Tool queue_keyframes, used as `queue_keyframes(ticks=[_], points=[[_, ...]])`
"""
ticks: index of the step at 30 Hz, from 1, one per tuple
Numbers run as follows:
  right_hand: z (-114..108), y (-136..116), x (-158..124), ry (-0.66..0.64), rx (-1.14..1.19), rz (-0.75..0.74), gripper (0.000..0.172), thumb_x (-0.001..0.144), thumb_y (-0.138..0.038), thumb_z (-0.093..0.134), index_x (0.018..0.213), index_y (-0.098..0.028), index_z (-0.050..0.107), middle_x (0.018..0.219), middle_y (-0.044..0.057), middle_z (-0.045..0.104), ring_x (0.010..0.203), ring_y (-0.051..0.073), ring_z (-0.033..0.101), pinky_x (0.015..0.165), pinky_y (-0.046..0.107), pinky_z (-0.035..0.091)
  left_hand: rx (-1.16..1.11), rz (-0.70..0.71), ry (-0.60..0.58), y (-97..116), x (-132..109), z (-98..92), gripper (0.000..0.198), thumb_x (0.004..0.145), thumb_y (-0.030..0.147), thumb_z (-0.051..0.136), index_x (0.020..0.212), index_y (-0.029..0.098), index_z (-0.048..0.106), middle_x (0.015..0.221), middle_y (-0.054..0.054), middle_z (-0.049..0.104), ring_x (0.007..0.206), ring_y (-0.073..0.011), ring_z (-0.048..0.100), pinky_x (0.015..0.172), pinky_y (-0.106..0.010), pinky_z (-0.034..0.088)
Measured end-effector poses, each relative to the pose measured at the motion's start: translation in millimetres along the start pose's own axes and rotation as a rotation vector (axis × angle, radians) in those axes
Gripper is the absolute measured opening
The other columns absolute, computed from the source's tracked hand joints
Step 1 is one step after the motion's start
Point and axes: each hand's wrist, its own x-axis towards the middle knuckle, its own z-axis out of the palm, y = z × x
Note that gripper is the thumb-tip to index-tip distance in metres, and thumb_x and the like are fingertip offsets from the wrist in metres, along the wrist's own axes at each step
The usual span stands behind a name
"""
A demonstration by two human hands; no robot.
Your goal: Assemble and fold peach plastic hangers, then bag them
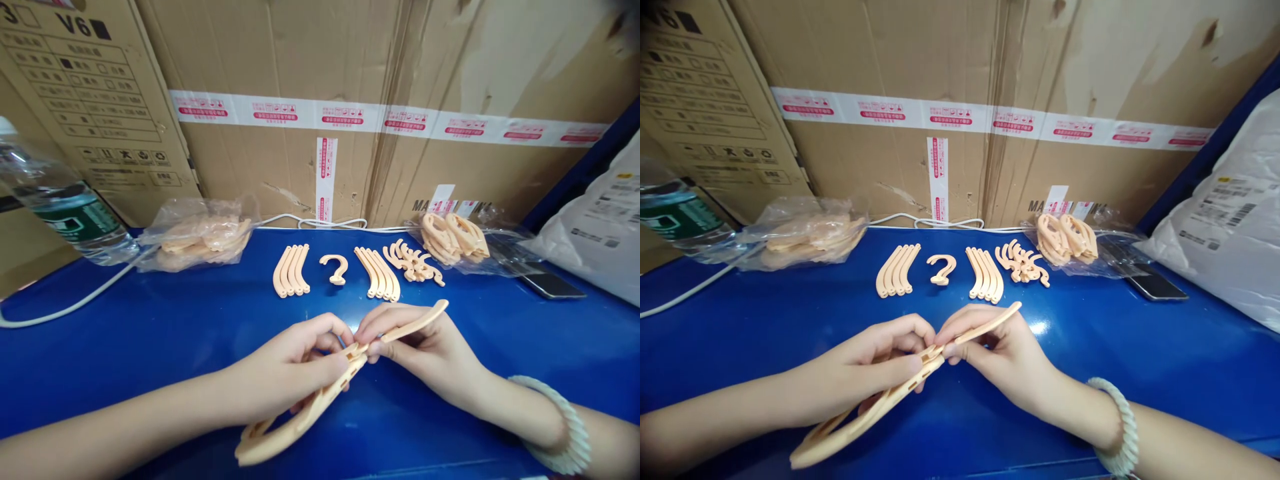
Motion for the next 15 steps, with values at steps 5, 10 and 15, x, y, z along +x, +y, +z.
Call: queue_keyframes(ticks=[5, 10, 15], points=[[-4.3, 3.3, 1.2, 0.001, -0.175, -0.145, 0.007, 0.089, -0.017, 0.069, 0.089, -0.019, 0.076, 0.082, 0.005, 0.074, 0.071, 0.015, 0.069, 0.064, 0.026, 0.058, 0.356, 0.155, 0.065, 3.0, -0.5, -2.0, 0.027, 0.099, 0.036, 0.045, 0.096, 0.018, 0.065, 0.081, 0.002, 0.057, 0.073, -0.0136, 0.049, 0.065, -0.023, 0.038], [-15.7, -1.7, 1.0, -0.164, -0.573, -0.443, 0.021, 0.099, -0.012, 0.051, 0.108, -0.017, 0.07, 0.097, 0.008, 0.074, 0.086, 0.016, 0.069, 0.074, 0.026, 0.057, 0.64, 0.227, 0.104, 4.6, 2.5, -6.6, 0.034, 0.104, 0.032, 0.035, 0.092, 0.017, 0.063, 0.073, 0.003, 0.056, 0.066, -0.0128, 0.049, 0.062, -0.024, 0.036], [-21.5, -2.7, 1.1, -0.205, -0.909, -0.736, 0.027, 0.104, -0.015, 0.039, 0.112, -0.01, 0.065, 0.095, 0.011, 0.074, 0.089, 0.018, 0.068, 0.076, 0.029, 0.057, 0.887, 0.422, 0.128, -2.8, 6.6, -9.8, 0.032, 0.103, 0.025, 0.031, 0.086, 0.016, 0.056, 0.072, 0.001, 0.053, 0.063, -0.0138, 0.05, 0.061, -0.026, 0.034]])
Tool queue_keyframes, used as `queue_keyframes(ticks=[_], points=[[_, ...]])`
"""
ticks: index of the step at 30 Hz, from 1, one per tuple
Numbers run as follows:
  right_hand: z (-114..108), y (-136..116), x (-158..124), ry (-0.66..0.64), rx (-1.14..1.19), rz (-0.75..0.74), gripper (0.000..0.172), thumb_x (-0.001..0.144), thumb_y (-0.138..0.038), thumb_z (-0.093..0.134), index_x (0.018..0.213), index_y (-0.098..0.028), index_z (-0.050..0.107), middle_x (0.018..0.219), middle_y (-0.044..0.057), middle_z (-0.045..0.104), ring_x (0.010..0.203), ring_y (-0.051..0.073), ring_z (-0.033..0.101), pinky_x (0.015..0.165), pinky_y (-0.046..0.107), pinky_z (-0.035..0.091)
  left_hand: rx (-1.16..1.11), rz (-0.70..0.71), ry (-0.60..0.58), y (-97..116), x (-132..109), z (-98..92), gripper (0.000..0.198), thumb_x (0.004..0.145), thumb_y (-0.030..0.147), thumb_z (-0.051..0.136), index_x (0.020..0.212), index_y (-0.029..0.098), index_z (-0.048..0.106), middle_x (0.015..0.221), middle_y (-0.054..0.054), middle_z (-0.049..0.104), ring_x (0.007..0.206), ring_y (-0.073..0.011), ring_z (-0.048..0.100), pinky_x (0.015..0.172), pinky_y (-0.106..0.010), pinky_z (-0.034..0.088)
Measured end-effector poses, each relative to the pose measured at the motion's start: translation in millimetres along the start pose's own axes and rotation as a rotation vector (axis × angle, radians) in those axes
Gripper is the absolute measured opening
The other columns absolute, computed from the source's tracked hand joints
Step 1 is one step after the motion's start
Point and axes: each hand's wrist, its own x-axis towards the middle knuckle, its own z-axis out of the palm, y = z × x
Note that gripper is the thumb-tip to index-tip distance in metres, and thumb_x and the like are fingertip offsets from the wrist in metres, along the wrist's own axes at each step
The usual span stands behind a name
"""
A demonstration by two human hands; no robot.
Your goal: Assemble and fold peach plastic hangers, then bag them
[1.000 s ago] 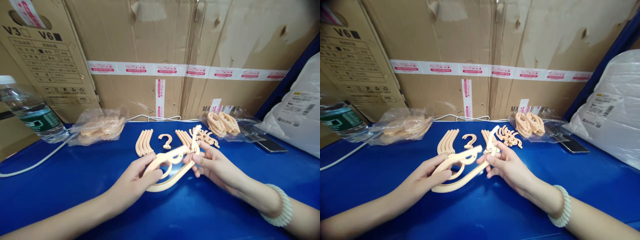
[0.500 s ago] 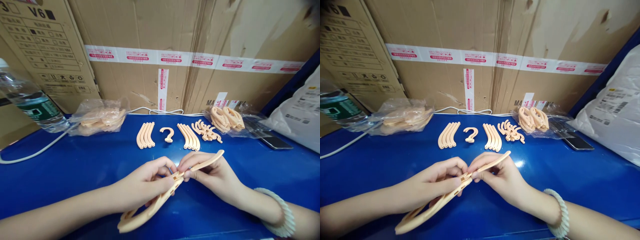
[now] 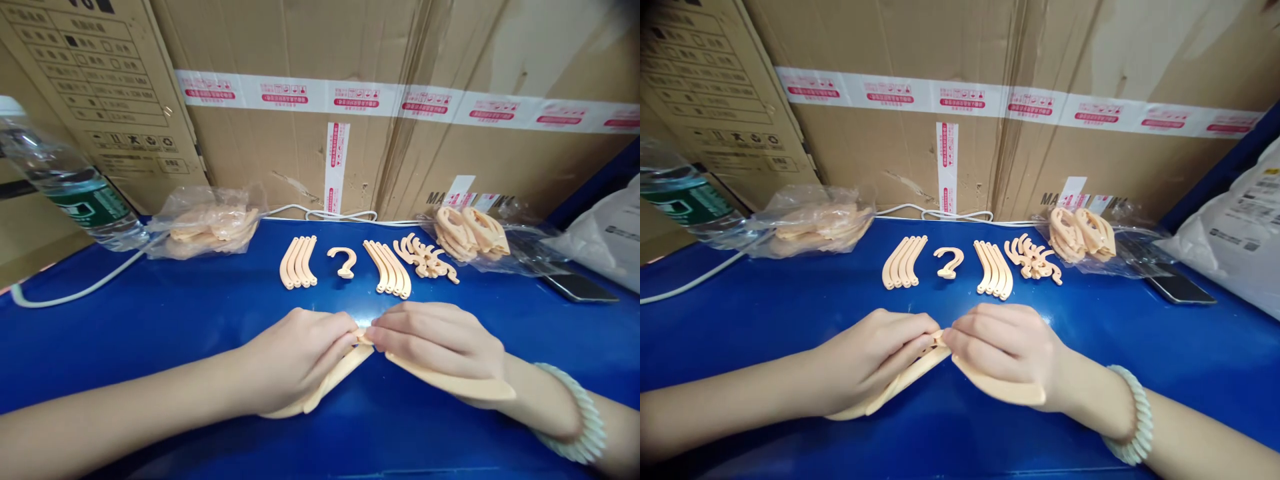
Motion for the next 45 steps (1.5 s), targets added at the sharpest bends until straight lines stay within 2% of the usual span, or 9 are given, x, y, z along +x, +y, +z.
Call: queue_keyframes(ticks=[10, 16, 19, 24, 30, 34, 36, 41, 45], points=[[-15.8, -14.3, 9.5, -0.094, -0.234, -0.3, 0.018, 0.095, -0.011, 0.054, 0.098, -0.009, 0.072, 0.099, 0.013, 0.076, 0.095, 0.024, 0.07, 0.08, 0.032, 0.062, -0.078, 0.045, -0.081, -2.8, 0.7, -3.6, 0.032, 0.103, 0.025, 0.029, 0.084, 0.017, 0.053, 0.072, 0.001, 0.052, 0.063, -0.0139, 0.048, 0.062, -0.026, 0.035], [-49.6, 30.4, 0.7, 0.137, -0.131, 0.4, 0.022, 0.098, -0.014, 0.045, 0.096, -0.022, 0.066, 0.095, 0.007, 0.072, 0.092, 0.021, 0.067, 0.079, 0.037, 0.057, -0.763, -0.253, 0.08, -16.1, 7.0, -7.2, 0.032, 0.101, 0.046, 0.041, 0.095, 0.019, 0.057, 0.066, 0.004, 0.051, 0.05, -0.0109, 0.046, 0.048, -0.022, 0.038], [-70.6, 67.4, -11.2, -0.007, -0.097, 0.739, 0.022, 0.096, -0.027, 0.047, 0.092, -0.019, 0.067, 0.077, 0.006, 0.069, 0.067, 0.02, 0.064, 0.059, 0.033, 0.053, -1.109, -0.383, 0.176, -21.8, 11.1, -8.6, 0.031, 0.094, 0.047, 0.058, 0.107, 0.019, 0.06, 0.072, 0.001, 0.061, 0.058, -0.0122, 0.058, 0.056, -0.021, 0.05], [-70.4, 101.5, -30.5, -0.335, -0.133, 0.924, 0.036, 0.091, -0.026, 0.045, 0.12, -0.015, 0.064, 0.092, 0.01, 0.074, 0.084, 0.026, 0.069, 0.076, 0.039, 0.057, -1.273, -0.563, 0.313, -19.9, 12.8, -11.0, 0.025, 0.087, 0.032, 0.071, 0.109, 0.02, 0.067, 0.095, -0.007, 0.073, 0.088, -0.02, 0.068, 0.089, -0.033, 0.056], [-52.8, 111.4, -42.0, -0.371, -0.229, 0.971, 0.038, 0.093, -0.023, 0.042, 0.121, -0.012, 0.065, 0.115, 0.017, 0.072, 0.104, 0.03, 0.068, 0.089, 0.041, 0.055, -1.432, -0.488, 0.346, -18.0, 11.7, -10.7, 0.016, 0.084, 0.024, 0.074, 0.1, 0.021, 0.071, 0.102, -0.01, 0.074, 0.089, -0.0223, 0.069, 0.083, -0.036, 0.058], [-43.6, 81.8, -28.8, -0.227, -0.396, 0.852, 0.041, 0.098, -0.029, 0.042, 0.128, -0.006, 0.057, 0.115, 0.024, 0.068, 0.108, 0.035, 0.064, 0.092, 0.051, 0.051, -1.443, -0.421, 0.336, -18.5, 12.1, -11.1, 0.012, 0.085, 0.028, 0.074, 0.094, 0.021, 0.071, 0.097, -0.006, 0.073, 0.084, -0.0182, 0.066, 0.08, -0.033, 0.058], [-33.9, 51.8, -13.3, -0.125, -0.401, 0.624, 0.044, 0.1, -0.028, 0.043, 0.136, -0.005, 0.05, 0.117, 0.023, 0.065, 0.108, 0.032, 0.062, 0.091, 0.05, 0.051, -1.421, -0.405, 0.322, -17.6, 12.9, -11.8, 0.01, 0.089, 0.028, 0.07, 0.095, 0.021, 0.071, 0.095, -0.006, 0.072, 0.086, -0.0182, 0.065, 0.079, -0.033, 0.058], [-4.8, -14.7, 16.1, -0.207, -0.198, -0.002, 0.03, 0.099, -0.016, 0.048, 0.126, -0.015, 0.061, 0.116, 0.011, 0.067, 0.114, 0.026, 0.056, 0.095, 0.04, 0.048, -1.37, -0.45, 0.352, -11.5, 12.5, -11.5, 0.015, 0.095, 0.023, 0.058, 0.103, 0.018, 0.07, 0.091, -0.007, 0.071, 0.083, -0.0189, 0.066, 0.074, -0.031, 0.057], [8.5, -20.5, 13.7, -0.236, -0.142, -0.015, 0.031, 0.103, -0.011, 0.038, 0.108, -0.011, 0.068, 0.11, 0.01, 0.07, 0.109, 0.024, 0.059, 0.09, 0.036, 0.049, -1.406, -0.498, 0.439, -6.4, 8.4, -6.3, 0.023, 0.098, 0.03, 0.052, 0.1, 0.015, 0.069, 0.094, -0.01, 0.071, 0.083, -0.0193, 0.066, 0.074, -0.03, 0.056]])
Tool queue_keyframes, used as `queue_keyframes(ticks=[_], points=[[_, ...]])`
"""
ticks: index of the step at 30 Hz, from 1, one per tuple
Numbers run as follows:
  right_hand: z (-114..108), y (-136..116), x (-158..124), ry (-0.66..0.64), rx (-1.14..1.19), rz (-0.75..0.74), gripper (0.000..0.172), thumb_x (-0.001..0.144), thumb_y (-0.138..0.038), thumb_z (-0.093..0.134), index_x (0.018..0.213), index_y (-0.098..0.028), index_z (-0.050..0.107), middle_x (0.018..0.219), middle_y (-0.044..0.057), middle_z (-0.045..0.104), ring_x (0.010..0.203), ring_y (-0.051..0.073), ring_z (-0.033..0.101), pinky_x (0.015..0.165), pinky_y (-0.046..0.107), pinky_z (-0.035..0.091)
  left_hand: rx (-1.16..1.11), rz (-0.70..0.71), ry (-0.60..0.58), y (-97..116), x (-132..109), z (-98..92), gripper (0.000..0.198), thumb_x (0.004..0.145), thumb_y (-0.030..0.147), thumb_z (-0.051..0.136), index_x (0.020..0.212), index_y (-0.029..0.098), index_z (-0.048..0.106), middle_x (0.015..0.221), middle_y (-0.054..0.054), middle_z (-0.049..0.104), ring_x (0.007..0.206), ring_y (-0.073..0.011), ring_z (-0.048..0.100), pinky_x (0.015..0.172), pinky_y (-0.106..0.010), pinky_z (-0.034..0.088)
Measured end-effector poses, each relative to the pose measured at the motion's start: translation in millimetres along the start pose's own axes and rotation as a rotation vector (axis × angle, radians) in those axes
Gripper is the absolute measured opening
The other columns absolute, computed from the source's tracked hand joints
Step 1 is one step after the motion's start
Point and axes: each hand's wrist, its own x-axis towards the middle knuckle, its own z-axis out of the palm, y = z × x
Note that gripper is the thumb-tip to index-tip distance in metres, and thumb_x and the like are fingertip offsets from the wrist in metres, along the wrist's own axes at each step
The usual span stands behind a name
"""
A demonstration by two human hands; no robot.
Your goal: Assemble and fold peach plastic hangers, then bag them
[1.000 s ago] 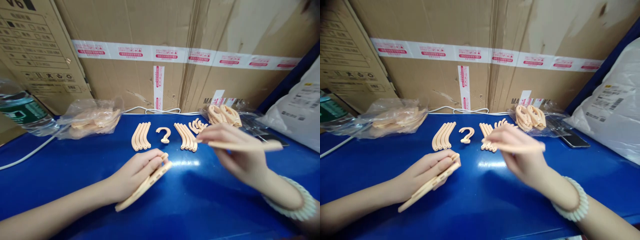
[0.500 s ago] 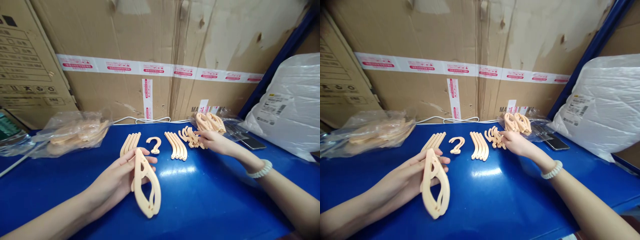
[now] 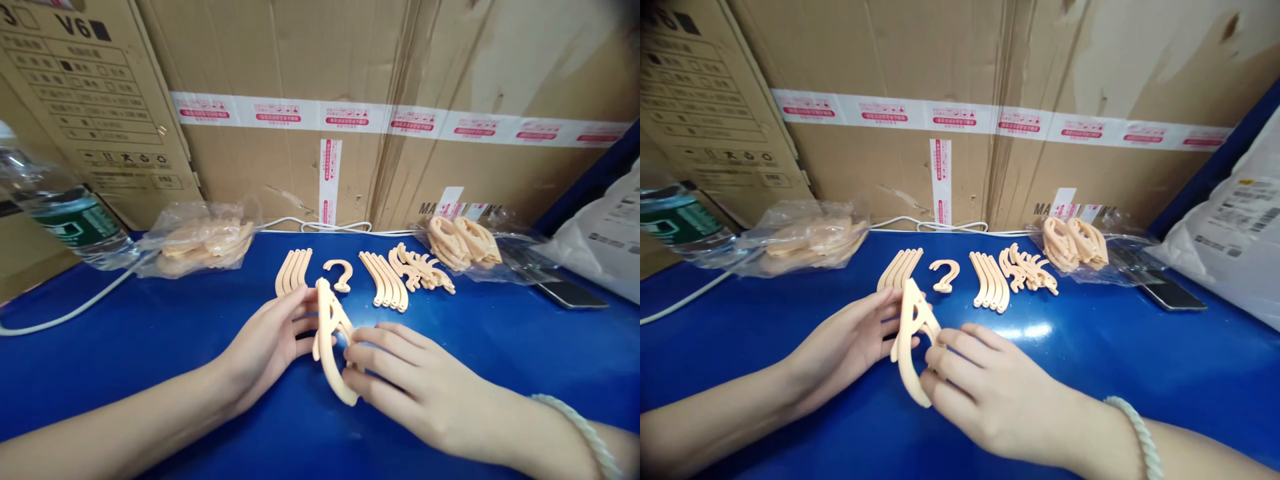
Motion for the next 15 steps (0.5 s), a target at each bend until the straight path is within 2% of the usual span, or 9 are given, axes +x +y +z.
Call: queue_keyframes(ticks=[3, 7, 11, 15], points=[[6.2, 5.6, -3.0, 0.016, 0.022, 0.032, 0.03, 0.102, -0.011, 0.039, 0.099, -0.012, 0.069, 0.103, 0.009, 0.071, 0.102, 0.022, 0.061, 0.087, 0.035, 0.05, 0.131, 0.043, -0.054, -4.8, -4.7, 2.4, 0.018, 0.09, 0.03, 0.065, 0.099, 0.015, 0.069, 0.096, -0.008, 0.072, 0.086, -0.0188, 0.066, 0.08, -0.03, 0.055], [9.0, 5.6, -3.9, 0.089, -0.069, -0.003, 0.02, 0.099, -0.011, 0.049, 0.096, -0.012, 0.069, 0.103, 0.008, 0.072, 0.108, 0.024, 0.06, 0.092, 0.038, 0.048, 0.371, 0.106, -0.093, -8.9, -10.0, 5.5, 0.015, 0.082, 0.022, 0.072, 0.094, 0.014, 0.071, 0.088, -0.006, 0.074, 0.078, -0.0178, 0.068, 0.074, -0.026, 0.055], [8.8, 2.8, -5.3, 0.11, -0.146, 0.013, 0.017, 0.097, -0.011, 0.053, 0.095, -0.016, 0.069, 0.108, 0.009, 0.07, 0.11, 0.024, 0.059, 0.094, 0.041, 0.047, 0.381, 0.162, -0.088, -10.3, -14.1, 5.6, 0.014, 0.085, 0.024, 0.069, 0.096, 0.015, 0.071, 0.093, -0.006, 0.075, 0.083, -0.0194, 0.07, 0.075, -0.026, 0.056], [8.8, 1.5, -6.4, 0.135, -0.223, 0.04, 0.017, 0.097, -0.01, 0.052, 0.094, -0.016, 0.067, 0.106, 0.01, 0.069, 0.11, 0.026, 0.058, 0.093, 0.044, 0.043, 0.313, 0.148, -0.069, -12.2, -15.5, 3.1, 0.018, 0.085, 0.026, 0.071, 0.1, 0.016, 0.071, 0.095, -0.007, 0.075, 0.085, -0.0207, 0.071, 0.077, -0.029, 0.058]])
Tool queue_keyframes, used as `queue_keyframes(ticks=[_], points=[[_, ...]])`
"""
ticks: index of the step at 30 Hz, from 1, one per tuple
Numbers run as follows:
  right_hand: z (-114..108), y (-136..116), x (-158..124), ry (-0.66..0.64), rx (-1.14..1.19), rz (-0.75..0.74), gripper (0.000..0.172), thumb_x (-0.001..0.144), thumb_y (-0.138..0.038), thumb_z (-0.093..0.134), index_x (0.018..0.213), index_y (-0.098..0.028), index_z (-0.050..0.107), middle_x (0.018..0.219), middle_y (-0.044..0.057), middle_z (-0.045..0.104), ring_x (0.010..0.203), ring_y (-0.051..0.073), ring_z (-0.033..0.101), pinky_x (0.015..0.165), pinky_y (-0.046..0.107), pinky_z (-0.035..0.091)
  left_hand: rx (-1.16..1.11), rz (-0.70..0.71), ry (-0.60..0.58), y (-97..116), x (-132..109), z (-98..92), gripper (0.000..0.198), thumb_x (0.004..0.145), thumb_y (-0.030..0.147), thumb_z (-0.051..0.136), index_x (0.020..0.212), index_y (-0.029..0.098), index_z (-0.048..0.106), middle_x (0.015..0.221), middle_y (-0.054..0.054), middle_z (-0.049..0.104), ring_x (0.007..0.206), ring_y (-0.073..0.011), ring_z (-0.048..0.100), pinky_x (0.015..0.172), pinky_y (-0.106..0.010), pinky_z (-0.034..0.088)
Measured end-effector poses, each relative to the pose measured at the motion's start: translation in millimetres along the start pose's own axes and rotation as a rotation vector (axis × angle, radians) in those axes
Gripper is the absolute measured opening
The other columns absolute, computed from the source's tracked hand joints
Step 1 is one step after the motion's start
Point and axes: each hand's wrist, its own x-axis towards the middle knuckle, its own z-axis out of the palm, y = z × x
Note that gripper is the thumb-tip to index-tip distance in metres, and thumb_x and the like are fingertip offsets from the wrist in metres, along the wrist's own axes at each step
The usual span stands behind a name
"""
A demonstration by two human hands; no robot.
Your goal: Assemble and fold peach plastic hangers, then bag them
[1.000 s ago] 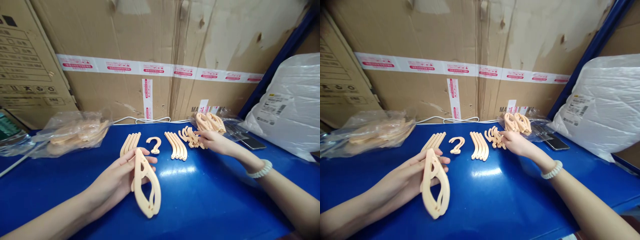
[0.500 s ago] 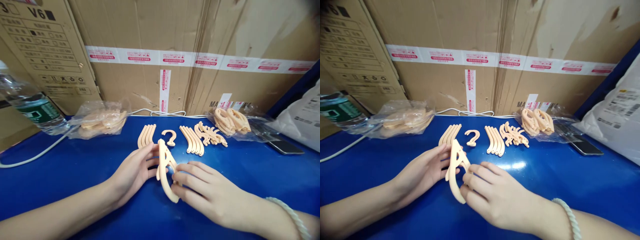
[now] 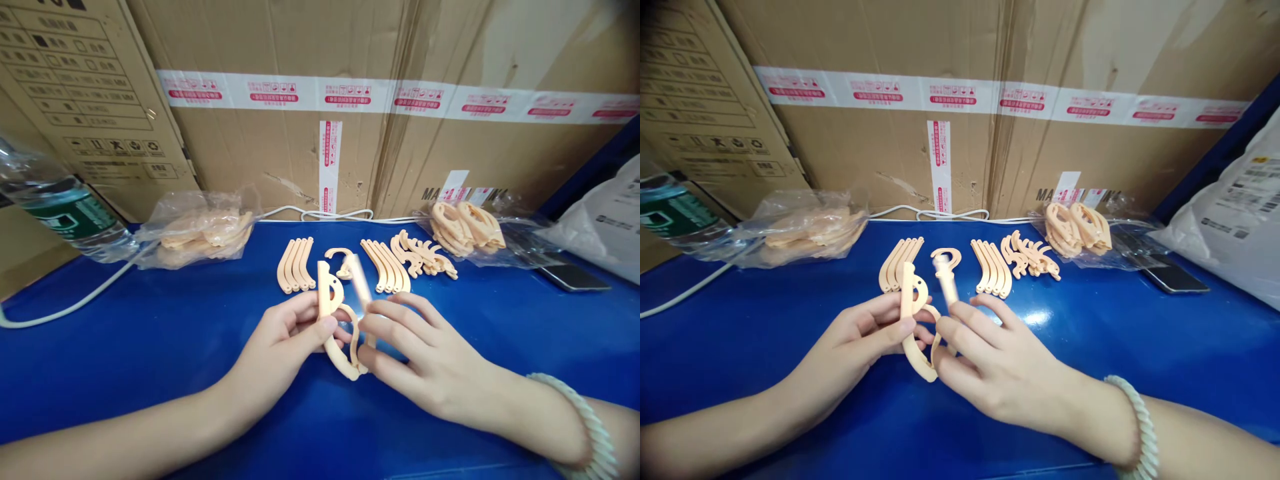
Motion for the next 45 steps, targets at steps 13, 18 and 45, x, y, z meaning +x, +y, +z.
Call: queue_keyframes(ticks=[13, 18, 45], points=[[2.1, 4.2, 0.0, -0.175, -0.015, 0.162, 0.047, 0.104, -0.01, 0.021, 0.073, -0.018, 0.055, 0.065, 0.001, 0.052, 0.064, 0.017, 0.044, 0.086, 0.037, 0.034, 0.126, 0.061, 0.113, -2.2, -2.6, 3.1, 0.026, 0.09, 0.041, 0.066, 0.084, 0.016, 0.071, 0.082, -0.004, 0.074, 0.08, -0.0199, 0.071, 0.076, -0.029, 0.061], [0.4, 4.8, -1.4, -0.151, 0.036, 0.147, 0.044, 0.103, -0.01, 0.024, 0.076, -0.017, 0.057, 0.066, 0.001, 0.052, 0.065, 0.018, 0.042, 0.079, 0.034, 0.035, 0.084, 0.028, 0.109, -5.3, -0.4, -0.2, 0.026, 0.092, 0.041, 0.065, 0.086, 0.016, 0.071, 0.082, -0.004, 0.074, 0.08, -0.0198, 0.072, 0.075, -0.029, 0.061], [17.4, 63.2, -8.1, -0.027, 0.371, 0.217, 0.029, 0.097, -0.006, 0.044, 0.113, -0.018, 0.065, 0.119, 0.01, 0.07, 0.125, 0.023, 0.056, 0.105, 0.046, 0.046, -0.037, -0.009, 0.067, -7.6, 2.7, -1.7, 0.031, 0.088, 0.045, 0.068, 0.085, 0.015, 0.066, 0.073, -0.003, 0.07, 0.07, -0.0187, 0.07, 0.069, -0.031, 0.062]])
